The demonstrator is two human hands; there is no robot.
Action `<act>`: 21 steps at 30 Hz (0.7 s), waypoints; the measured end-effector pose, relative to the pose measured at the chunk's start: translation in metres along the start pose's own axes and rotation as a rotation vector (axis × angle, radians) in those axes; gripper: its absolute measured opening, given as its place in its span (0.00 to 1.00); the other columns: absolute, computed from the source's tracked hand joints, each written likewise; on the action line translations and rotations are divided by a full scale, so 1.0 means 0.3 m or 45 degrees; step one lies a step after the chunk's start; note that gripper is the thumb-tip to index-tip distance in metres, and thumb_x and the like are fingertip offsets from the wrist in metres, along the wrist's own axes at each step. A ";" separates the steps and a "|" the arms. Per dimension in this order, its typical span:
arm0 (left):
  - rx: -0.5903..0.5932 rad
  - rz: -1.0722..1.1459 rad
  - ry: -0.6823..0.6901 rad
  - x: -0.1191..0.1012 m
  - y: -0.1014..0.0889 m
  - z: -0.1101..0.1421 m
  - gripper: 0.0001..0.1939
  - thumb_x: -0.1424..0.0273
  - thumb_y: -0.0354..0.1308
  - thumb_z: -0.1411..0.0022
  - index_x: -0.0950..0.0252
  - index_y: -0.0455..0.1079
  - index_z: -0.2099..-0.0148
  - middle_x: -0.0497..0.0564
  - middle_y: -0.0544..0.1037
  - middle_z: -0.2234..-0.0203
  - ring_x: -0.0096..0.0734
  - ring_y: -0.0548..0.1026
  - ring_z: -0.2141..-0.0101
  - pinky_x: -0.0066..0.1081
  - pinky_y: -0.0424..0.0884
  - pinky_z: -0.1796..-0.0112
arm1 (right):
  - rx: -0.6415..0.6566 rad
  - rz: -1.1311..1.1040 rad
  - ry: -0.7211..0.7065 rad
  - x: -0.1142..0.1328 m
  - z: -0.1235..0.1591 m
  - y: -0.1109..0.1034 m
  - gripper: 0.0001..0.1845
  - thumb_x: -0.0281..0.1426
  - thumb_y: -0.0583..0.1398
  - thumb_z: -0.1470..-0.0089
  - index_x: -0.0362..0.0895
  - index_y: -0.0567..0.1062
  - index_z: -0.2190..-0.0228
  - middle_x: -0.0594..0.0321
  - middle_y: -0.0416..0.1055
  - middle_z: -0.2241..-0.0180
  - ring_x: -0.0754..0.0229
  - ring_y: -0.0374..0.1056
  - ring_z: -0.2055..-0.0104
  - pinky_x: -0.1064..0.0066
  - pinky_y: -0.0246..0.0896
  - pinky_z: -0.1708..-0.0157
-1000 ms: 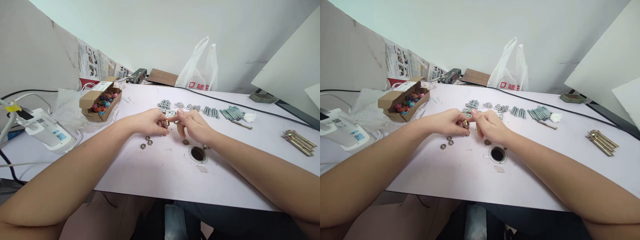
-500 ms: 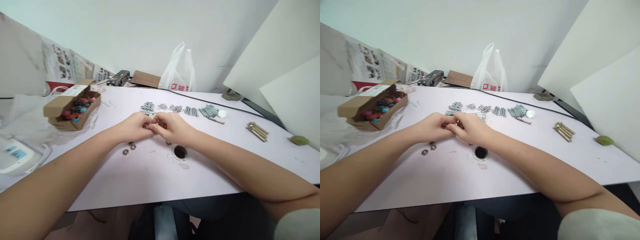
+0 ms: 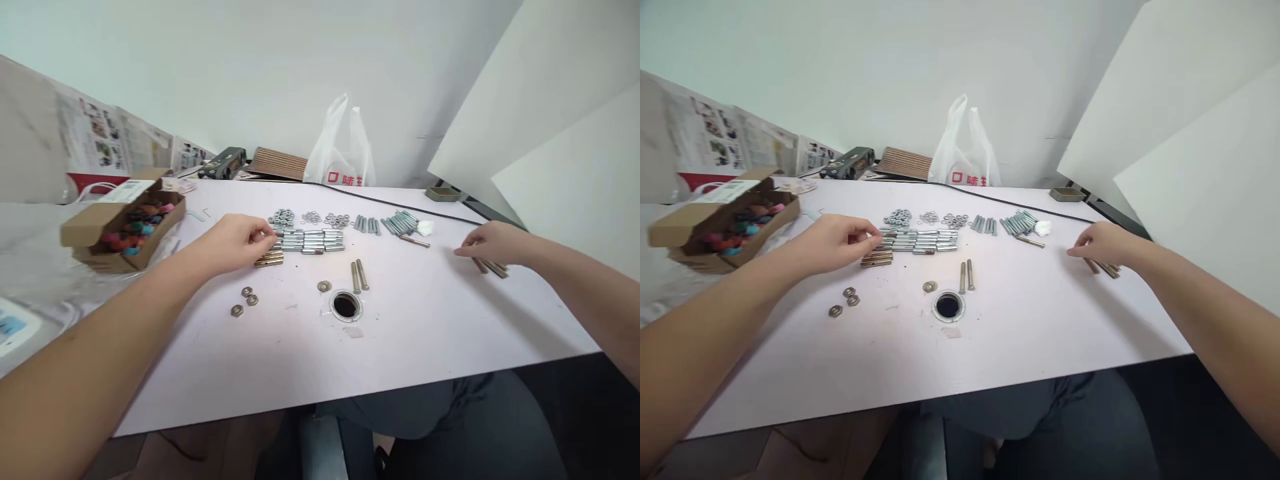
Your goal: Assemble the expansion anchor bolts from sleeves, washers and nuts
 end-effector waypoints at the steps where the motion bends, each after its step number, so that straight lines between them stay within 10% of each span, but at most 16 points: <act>1: -0.053 -0.012 -0.028 0.008 -0.010 -0.001 0.15 0.59 0.52 0.45 0.61 0.76 0.64 0.48 0.77 0.77 0.31 0.71 0.74 0.27 0.61 0.73 | -0.009 0.042 0.049 -0.024 0.005 0.020 0.15 0.46 0.60 0.48 0.47 0.72 0.75 0.56 0.65 0.80 0.55 0.62 0.75 0.64 0.48 0.74; 9: -0.191 -0.036 -0.151 0.055 -0.037 -0.012 0.14 0.60 0.51 0.45 0.61 0.74 0.68 0.49 0.77 0.77 0.32 0.70 0.74 0.29 0.61 0.73 | 0.150 0.326 0.361 -0.309 0.062 0.088 0.09 0.39 0.58 0.46 0.47 0.67 0.67 0.46 0.73 0.67 0.51 0.65 0.69 0.62 0.53 0.69; 21: -0.191 0.041 -0.021 0.042 -0.015 -0.003 0.13 0.63 0.51 0.44 0.63 0.75 0.67 0.49 0.76 0.76 0.30 0.69 0.74 0.29 0.60 0.72 | 0.396 0.408 0.232 -0.123 -0.092 0.256 0.20 0.47 0.54 0.44 0.43 0.69 0.62 0.49 0.72 0.71 0.52 0.65 0.71 0.64 0.50 0.74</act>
Point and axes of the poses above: each hand's wrist, its own z-axis away from the middle knuckle, its own y-axis out of the palm, x = y × z, the point moved 3 cm from there along -z, towards the middle knuckle
